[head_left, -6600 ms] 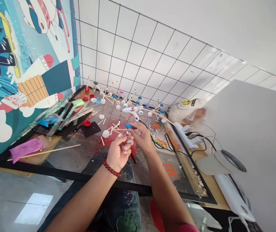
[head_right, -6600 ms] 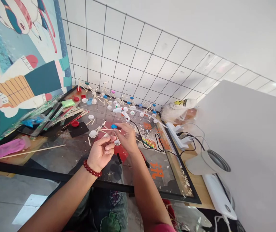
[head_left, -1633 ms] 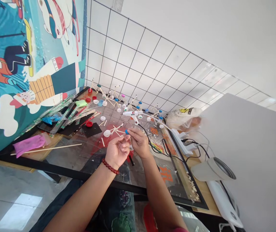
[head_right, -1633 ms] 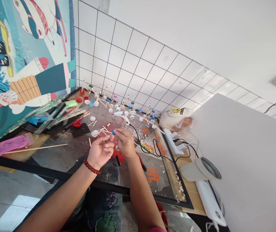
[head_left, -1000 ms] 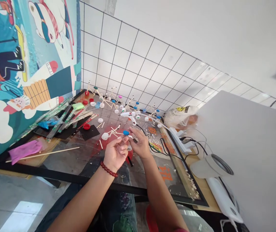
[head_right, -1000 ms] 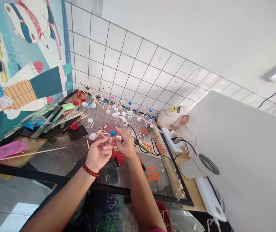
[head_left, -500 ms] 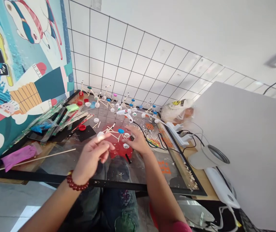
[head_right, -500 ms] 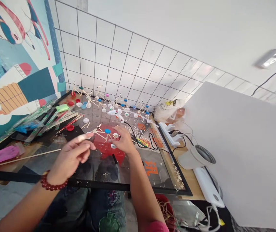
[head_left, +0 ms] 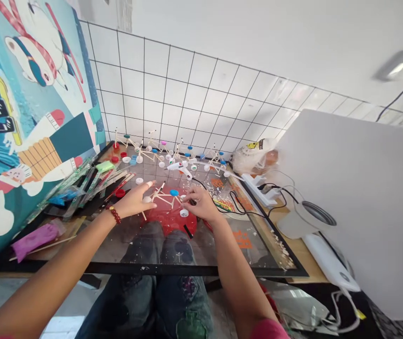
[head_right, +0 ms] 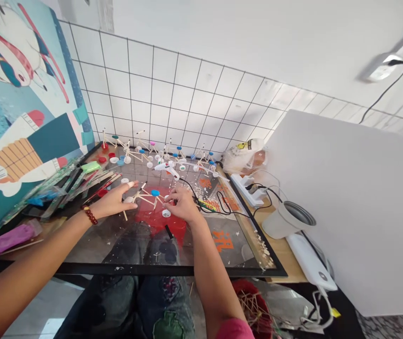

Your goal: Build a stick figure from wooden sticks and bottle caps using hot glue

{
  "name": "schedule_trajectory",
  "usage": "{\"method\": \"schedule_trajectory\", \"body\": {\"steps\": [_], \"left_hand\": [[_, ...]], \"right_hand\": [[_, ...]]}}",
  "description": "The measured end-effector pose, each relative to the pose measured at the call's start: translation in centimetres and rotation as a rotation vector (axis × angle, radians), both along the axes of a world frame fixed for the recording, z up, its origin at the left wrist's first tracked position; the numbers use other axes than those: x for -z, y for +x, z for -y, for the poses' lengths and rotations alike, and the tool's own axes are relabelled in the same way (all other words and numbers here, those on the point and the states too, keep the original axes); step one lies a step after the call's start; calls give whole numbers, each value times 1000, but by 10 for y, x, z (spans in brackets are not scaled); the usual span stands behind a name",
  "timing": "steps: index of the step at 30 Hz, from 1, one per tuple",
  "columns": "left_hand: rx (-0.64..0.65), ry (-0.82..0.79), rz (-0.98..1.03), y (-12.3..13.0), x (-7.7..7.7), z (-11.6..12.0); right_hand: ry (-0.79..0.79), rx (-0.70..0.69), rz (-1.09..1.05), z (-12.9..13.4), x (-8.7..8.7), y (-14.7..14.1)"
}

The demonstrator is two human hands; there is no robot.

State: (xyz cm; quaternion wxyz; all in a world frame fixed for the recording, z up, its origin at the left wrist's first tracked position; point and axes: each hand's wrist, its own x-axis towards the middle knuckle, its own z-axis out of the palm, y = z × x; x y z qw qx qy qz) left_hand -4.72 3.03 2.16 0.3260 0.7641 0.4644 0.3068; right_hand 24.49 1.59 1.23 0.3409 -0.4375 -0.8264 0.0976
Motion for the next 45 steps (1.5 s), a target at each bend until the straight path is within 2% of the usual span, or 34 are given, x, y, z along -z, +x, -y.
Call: {"method": "schedule_trajectory", "body": {"steps": [5,8,15,21,26,30,35,40,45], "left_hand": [[83,-20,19,0,16,-6],[82,13,11,3,20,-3],[55,57,-78,5,21,3],[22,84,-71,0,25,6],[2,104,-96,1,24,9],[-2,116,-106,4,24,11],[5,128,-88,6,25,12],[21,113,-53,6,26,12],[52,118,-50,7,25,12]], "right_hand": [[-42,-12,-4,-1,3,-1],[-44,-13,11,-1,4,-1],[-1,-11,36,-4,11,-2],[1,-15,33,-6,15,-2],[25,-1,-16,-2,6,-5],[62,1,-217,2,-4,-12],[-20,-61,-335,1,-4,-22],[-74,-136,-316,-4,-1,-31],[-80,-152,-292,-8,-1,-34]]}}
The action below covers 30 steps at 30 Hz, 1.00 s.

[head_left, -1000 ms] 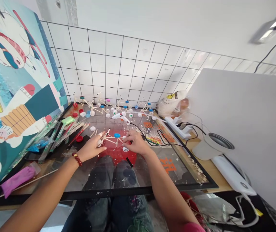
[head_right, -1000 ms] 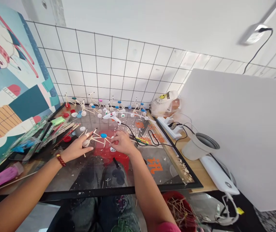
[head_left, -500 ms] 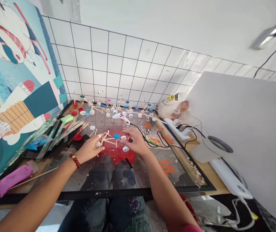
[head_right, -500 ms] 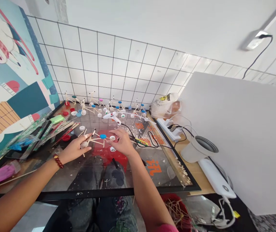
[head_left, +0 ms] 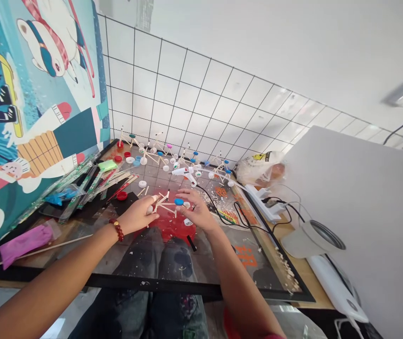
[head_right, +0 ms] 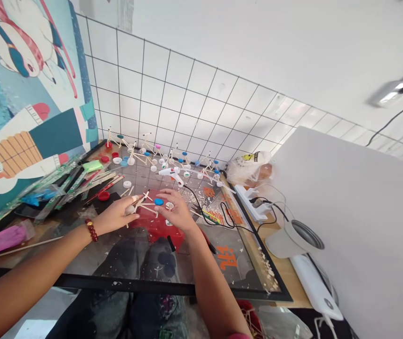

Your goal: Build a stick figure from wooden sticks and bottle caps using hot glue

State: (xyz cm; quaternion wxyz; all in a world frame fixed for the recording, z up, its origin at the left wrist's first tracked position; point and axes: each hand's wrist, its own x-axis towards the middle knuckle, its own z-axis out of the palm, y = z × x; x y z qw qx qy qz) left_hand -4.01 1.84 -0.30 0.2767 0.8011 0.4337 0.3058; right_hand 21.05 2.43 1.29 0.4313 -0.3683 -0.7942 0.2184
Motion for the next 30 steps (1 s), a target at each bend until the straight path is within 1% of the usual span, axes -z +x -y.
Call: {"method": "schedule_trajectory", "body": {"steps": [10,14,16,18,19,21,23,24,26,28,30], "left_hand": [[-25,-8,1,0,2,-1],[-14,-19,-9,1,3,-4],[-17,-21,-27,-2,0,-2],[-60,14,-58,-7,-6,7],[-105,52,-75,-9,-11,15],[-233,155,-91,-12,-22,39],[-354,234,-60,-7,-32,68],[-356,221,-17,-1,-34,81],[-270,76,83,17,-35,99],[-223,-38,164,42,-30,105],[-219,-137,227,65,-24,100]], "right_hand": [[-55,-19,50,-4,-1,2],[-43,-45,30,-4,-1,2],[-40,-42,18,-2,-1,4],[-42,-4,23,2,-1,8],[-41,26,32,4,-1,10],[-25,87,60,8,0,14],[18,134,98,12,2,16],[46,152,119,13,4,15],[104,185,164,14,6,13],[142,210,207,15,8,9],[150,222,244,17,10,6]]}}
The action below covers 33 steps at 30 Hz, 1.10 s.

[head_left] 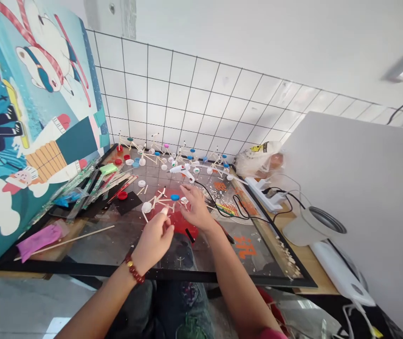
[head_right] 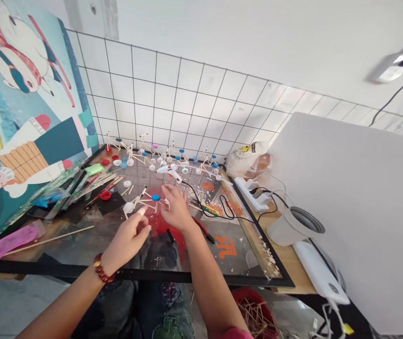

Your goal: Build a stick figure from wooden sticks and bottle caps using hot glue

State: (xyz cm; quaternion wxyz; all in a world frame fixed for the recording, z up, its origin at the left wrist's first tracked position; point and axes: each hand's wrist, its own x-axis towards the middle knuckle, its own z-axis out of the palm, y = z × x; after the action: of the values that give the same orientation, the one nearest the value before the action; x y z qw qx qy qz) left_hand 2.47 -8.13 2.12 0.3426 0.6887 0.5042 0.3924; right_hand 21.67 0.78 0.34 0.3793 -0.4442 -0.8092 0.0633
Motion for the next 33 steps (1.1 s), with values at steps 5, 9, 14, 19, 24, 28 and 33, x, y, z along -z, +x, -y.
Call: {"method": "schedule_trajectory", "body": {"steps": [5,9,14,19,24,28,33], "left_hand": [[-64,-123,215,29,9,-24],[-42,-140,290,31,9,-29],[-51,-127,341,30,10,-30],[-49,-256,462,31,13,-32],[-58,-281,512,33,10,-34],[-64,-291,552,33,6,-34],[-43,-307,600,32,2,-33]], "right_hand": [[-79,56,23,10,5,-3],[-109,81,-81,16,10,-7],[-113,25,-205,10,14,-12],[-112,-49,-335,4,15,-11],[-119,-40,-393,3,17,-12],[-157,-29,-418,2,18,-14],[-157,-34,-424,1,16,-15]]}}
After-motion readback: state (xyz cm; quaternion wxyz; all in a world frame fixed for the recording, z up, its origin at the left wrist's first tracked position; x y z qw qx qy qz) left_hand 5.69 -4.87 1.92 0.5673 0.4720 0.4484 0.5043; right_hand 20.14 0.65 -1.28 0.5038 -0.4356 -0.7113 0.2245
